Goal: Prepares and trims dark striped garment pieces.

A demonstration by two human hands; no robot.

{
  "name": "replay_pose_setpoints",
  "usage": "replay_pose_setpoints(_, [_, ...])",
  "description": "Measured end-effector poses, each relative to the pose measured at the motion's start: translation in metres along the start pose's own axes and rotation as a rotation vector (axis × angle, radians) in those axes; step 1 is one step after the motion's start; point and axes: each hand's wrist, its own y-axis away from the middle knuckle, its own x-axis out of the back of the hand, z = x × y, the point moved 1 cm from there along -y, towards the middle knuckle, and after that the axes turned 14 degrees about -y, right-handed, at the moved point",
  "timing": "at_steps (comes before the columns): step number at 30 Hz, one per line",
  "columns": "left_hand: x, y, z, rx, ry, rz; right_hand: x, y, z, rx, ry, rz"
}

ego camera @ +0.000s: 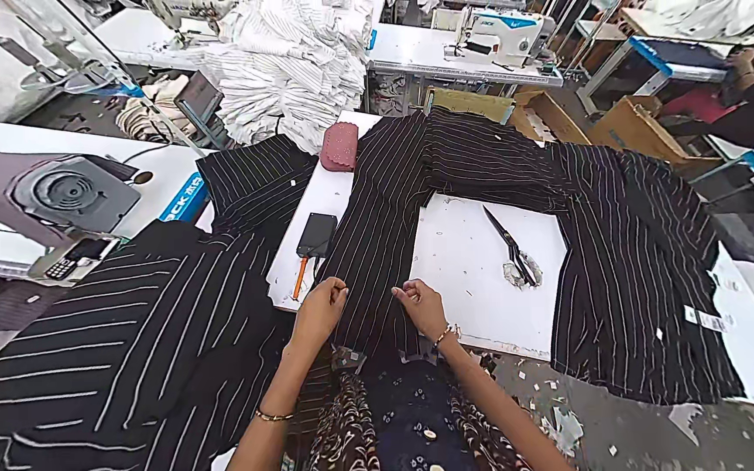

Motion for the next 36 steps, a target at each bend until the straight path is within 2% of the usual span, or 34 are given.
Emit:
replay_pose_setpoints(4, [0.013, 0.007, -0.012, -0.054, 0.07, 0.039, 0.0, -0.002, -0.018, 0.131, -0.068, 0.079])
replay_pose_setpoints(6, [0.015, 0.012, -0.023, -0.053, 0.125, 0.059, 0.017, -0.002, -0.024, 0.186, -0.156, 0.213])
replay_pose_setpoints(9, [0.014, 0.019, -0.043, -0.009, 0.194, 0.105, 0.06, -0.018, -0.02, 0.099, -0.271, 0.505])
replay_pose_setpoints(11, [0.011, 0.021, -0.051, -0.008, 0.204, 0.082, 0.082, -0.027, -0.004, 0.018, -0.291, 0.591])
replay_pose_setpoints(14, [0.011, 0.015, -0.052, -0.059, 0.162, 0.069, 0.096, -0.026, 0.014, -0.13, -0.501, 0.51])
replay_pose_setpoints(17, [0.016, 0.008, -0.047, -0.08, 0.133, 0.094, 0.092, -0.009, 0.019, -0.253, -0.636, 0.408])
replay_pose_setpoints(21, [0.017, -0.005, -0.032, -0.124, 0.095, 0.069, 0.093, 0.01, 0.034, -0.235, -0.644, 0.378])
replay_pose_setpoints(25, [0.013, -0.019, -0.002, -0.21, 0.052, -0.004, 0.092, 0.032, 0.05, -0.15, -0.452, 0.345])
replay_pose_setpoints(29, [-0.003, -0.031, 0.044, -0.435, -0.017, -0.012, 0.11, 0.077, 0.061, -0.101, -0.178, 0.257])
replay_pose_setpoints(31, [-0.016, -0.035, 0.069, -0.572, -0.036, -0.026, 0.141, 0.101, 0.072, -0.145, -0.062, 0.391])
replay_pose_setpoints(36, [-0.047, -0.031, 0.136, -0.814, -0.052, -0.228, 0.224, 0.148, 0.099, -0.164, 0.05, 0.954])
